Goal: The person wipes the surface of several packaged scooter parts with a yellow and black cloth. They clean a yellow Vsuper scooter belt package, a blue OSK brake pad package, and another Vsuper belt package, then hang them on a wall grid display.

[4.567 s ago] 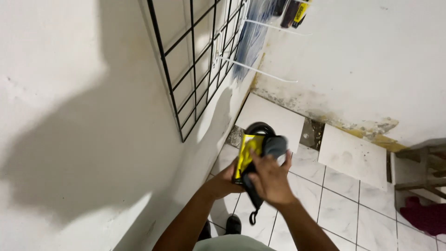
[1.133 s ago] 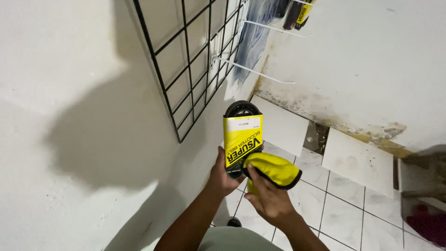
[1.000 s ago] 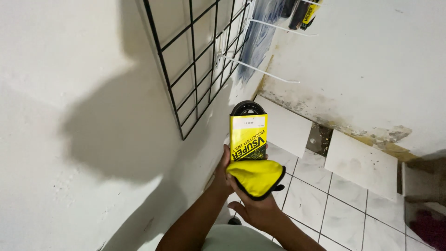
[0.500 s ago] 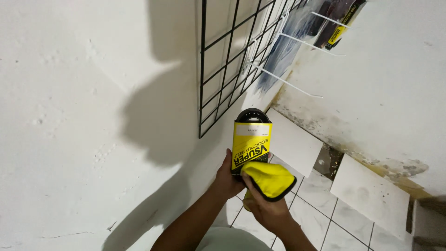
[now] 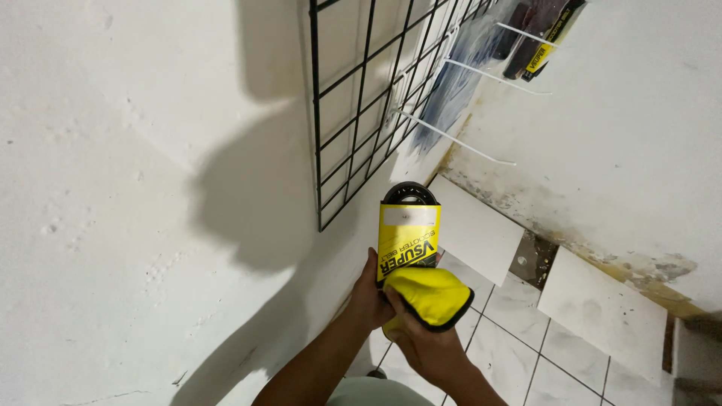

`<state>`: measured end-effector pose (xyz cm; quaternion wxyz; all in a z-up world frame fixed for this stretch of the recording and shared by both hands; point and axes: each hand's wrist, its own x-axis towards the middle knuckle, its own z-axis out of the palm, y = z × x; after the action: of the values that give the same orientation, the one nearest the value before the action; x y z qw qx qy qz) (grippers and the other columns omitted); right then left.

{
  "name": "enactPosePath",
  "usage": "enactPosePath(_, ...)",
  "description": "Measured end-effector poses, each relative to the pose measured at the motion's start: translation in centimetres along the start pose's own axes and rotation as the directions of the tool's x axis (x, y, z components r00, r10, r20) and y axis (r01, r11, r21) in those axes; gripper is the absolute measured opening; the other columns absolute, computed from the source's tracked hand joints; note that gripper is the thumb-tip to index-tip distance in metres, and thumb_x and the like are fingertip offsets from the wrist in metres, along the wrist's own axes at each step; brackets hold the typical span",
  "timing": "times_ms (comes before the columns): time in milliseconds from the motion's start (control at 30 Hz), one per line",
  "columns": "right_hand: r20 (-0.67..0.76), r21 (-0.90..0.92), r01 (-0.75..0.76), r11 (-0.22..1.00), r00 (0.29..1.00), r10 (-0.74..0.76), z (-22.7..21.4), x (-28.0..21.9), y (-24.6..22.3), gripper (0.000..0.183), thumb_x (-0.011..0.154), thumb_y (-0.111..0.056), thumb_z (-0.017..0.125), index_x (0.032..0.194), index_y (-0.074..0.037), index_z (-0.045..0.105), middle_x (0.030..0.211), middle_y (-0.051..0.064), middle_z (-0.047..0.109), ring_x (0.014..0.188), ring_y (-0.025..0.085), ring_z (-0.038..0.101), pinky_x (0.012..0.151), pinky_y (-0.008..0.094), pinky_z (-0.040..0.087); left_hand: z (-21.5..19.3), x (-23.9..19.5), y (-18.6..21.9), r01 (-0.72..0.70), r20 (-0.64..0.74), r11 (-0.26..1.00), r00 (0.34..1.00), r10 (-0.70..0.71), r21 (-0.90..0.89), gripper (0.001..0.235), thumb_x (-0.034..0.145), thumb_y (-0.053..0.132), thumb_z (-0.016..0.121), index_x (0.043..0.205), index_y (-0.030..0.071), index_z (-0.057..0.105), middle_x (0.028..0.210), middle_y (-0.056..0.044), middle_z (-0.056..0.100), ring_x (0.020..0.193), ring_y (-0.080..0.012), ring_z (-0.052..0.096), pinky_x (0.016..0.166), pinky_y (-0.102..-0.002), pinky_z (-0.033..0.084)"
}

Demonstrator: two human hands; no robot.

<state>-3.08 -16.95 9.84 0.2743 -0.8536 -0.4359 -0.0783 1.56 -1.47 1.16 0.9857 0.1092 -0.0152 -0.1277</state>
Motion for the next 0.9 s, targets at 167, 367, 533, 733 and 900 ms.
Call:
enactPosePath(167, 0.345, -0.210, -0.144, 0.967, 0.914, 0.211, 0.7, -0.9, 0.6, 0.070, 0.097, -0.044, 0.065, 0.158, -0.031, 0.034, 0.136, 0.009, 0.059, 0.112, 0.030, 0.059, 0.094, 0.052, 0.041, 1.0, -0.7, 0.2, -0.027, -0.045, 1.000, 0.999, 0.027, -0.006, 0.075, 0.102, 0.064, 0.041, 0.134, -0.001, 0.060, 0.123, -0.016, 0.070, 0.102, -0.0238, 0.070, 0.089, -0.034, 0.056)
enactPosePath(367, 0.006, -0.042, -0.027, 0.999, 1.000, 0.028, -0.5, -1.4, 0.4, 0.061, 0.092, -0.023, 0.063, 0.149, -0.004, 0.049, 0.147, 0.018, 0.056, 0.128, 0.032, 0.059, 0.103, 0.042, 0.048, 2.2, -2.2, 0.2, -0.010, 0.069, 0.991, 0.997, 0.020, -0.137, 0.080, 0.102, 0.067, 0.032, 0.150, 0.004, 0.047, 0.142, -0.023, 0.058, 0.124, -0.0322, 0.061, 0.110, -0.044, 0.047)
enactPosePath(533, 0.087, 0.038, 0.001, 0.999, 0.996, -0.004, -1.0, -1.5, -1.1, 0.065, 0.086, -0.017, 0.070, 0.148, -0.019, 0.052, 0.146, 0.007, 0.059, 0.127, 0.030, 0.058, 0.101, 0.043, 0.047, 3.4, -3.3, -0.5, -0.058, -0.065, 0.998, 0.996, 0.059, 0.012, 0.075, 0.104, 0.062, 0.034, 0.142, 0.001, 0.055, 0.131, -0.017, 0.067, 0.107, -0.0250, 0.067, 0.092, -0.034, 0.054)
enactPosePath(733, -0.096, 0.032, 0.117, 0.993, 0.989, -0.114, -2.3, -1.6, -1.5, 0.058, 0.084, -0.014, 0.079, 0.137, -0.005, 0.060, 0.135, 0.015, 0.067, 0.117, 0.030, 0.069, 0.094, 0.040, 0.057, 6.2, -3.8, -1.9, -0.155, 0.176, 0.986, 0.971, 0.162, -0.055, 0.077, 0.104, 0.062, 0.036, 0.150, 0.001, 0.046, 0.141, -0.020, 0.059, 0.119, -0.0249, 0.065, 0.101, -0.032, 0.053)
enactPosePath(900, 0.100, -0.105, 0.037, 0.994, 0.995, -0.027, -1.9, -2.8, 1.2, 0.065, 0.092, -0.025, 0.065, 0.153, -0.015, 0.045, 0.149, 0.016, 0.053, 0.130, 0.035, 0.055, 0.104, 0.051, 0.040, 5.4, -3.7, -2.5, -0.212, 0.150, 0.977, 0.967, 0.207, 0.016, 0.075, 0.104, 0.062, 0.034, 0.150, 0.005, 0.046, 0.142, -0.020, 0.059, 0.123, -0.0271, 0.061, 0.106, -0.039, 0.048)
